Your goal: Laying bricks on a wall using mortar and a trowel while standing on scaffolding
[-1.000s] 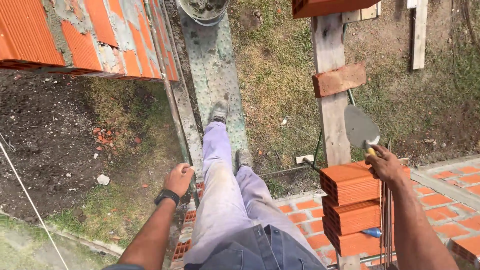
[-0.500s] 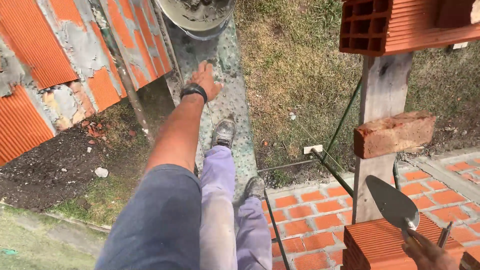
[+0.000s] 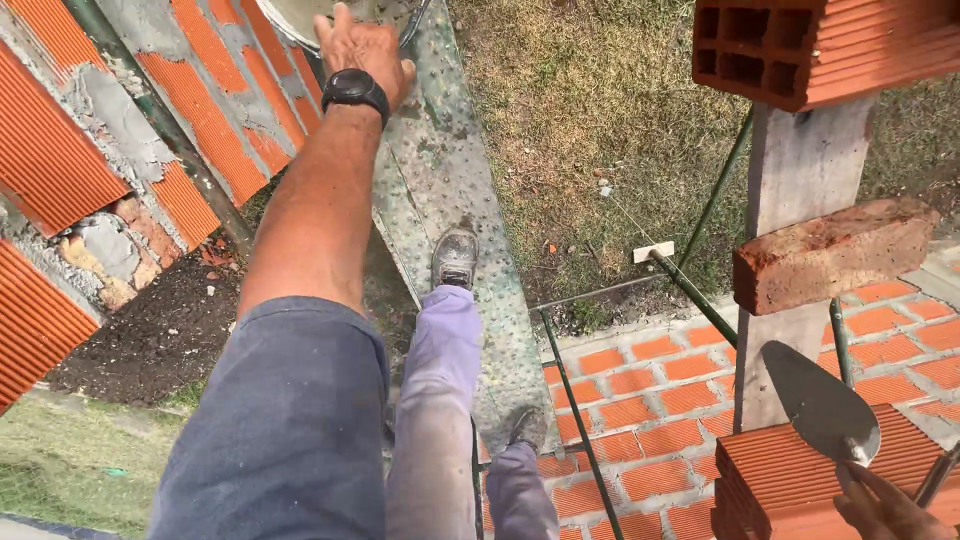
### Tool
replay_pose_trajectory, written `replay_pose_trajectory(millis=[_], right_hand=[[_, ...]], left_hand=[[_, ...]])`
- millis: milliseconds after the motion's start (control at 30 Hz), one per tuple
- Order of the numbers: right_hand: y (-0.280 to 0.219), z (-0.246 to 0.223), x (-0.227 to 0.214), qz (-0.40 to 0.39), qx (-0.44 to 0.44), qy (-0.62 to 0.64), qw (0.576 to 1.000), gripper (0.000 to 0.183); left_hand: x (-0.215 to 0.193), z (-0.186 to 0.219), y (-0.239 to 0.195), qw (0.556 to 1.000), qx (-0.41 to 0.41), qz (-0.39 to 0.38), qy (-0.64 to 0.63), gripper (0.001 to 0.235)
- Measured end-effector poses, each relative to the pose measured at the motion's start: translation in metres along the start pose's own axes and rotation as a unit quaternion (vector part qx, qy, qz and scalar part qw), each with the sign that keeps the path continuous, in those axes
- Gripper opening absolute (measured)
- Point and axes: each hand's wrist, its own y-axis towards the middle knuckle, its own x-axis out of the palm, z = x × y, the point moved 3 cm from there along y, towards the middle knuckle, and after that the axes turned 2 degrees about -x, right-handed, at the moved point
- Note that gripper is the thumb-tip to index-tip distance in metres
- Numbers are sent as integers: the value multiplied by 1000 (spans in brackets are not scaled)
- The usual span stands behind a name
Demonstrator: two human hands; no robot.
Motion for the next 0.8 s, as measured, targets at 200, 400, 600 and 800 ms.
replay_pose_trajectory(millis=[200,400,600,800], right_hand=[[12,14,-48,28,196,152,968,67],[36,7,11,-46,328,48,942,56],[80,43,-149,-71,524,465,710,52],[-21,35,-237,73,587,652,474,46]], left_hand=[[-189,-11,-35,961,-109,-207,-147,44],[-225,16,-104,936,-139,-269,-181,44],[-192,44,-161,929,-106,-333,-119,57],[-94,94,-230,892,-8,-451,22,72]])
